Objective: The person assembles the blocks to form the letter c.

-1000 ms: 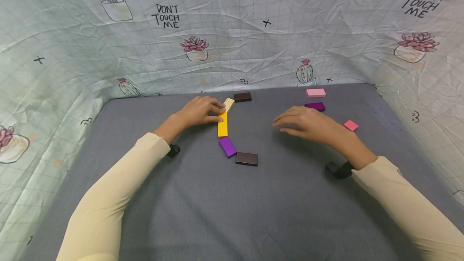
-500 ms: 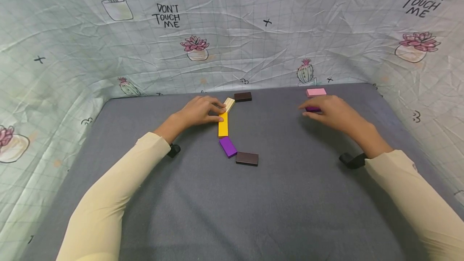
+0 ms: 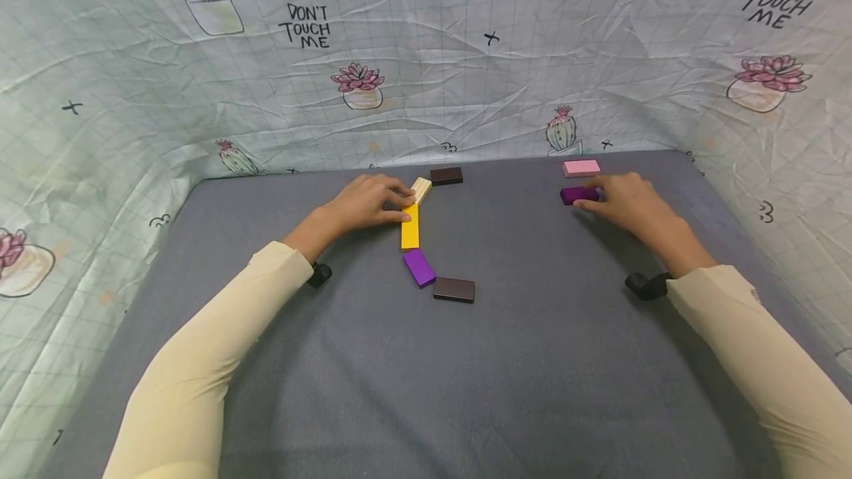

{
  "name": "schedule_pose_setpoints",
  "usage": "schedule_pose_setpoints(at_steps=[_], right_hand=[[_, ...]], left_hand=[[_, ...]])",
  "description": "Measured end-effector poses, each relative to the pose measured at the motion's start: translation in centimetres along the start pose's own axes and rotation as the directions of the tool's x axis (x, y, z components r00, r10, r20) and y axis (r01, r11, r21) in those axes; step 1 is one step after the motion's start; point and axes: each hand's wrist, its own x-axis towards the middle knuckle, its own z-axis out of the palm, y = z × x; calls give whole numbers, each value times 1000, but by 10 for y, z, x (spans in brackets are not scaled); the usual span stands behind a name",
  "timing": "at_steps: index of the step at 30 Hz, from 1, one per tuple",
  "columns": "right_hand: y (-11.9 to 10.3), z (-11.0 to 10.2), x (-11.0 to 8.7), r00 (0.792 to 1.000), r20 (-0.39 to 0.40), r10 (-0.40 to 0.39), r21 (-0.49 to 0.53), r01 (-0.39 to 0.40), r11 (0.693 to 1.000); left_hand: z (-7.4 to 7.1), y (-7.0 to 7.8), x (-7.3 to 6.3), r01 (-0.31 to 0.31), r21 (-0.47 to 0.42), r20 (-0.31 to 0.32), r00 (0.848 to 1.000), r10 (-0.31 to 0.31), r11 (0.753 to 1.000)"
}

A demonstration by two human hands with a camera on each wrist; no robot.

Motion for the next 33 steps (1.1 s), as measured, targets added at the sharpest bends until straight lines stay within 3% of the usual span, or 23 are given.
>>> schedule_pose_setpoints(at_steps=[17,33], right_hand=[[-10,15,19,991,-38,129,60,-127,990],[-1,12,24,998,41,-54,71,51,996]], left_hand=[[1,1,1,15,4,3,1000,-15,1000],[0,0,-1,13,-4,-1,1000,-13,1000]])
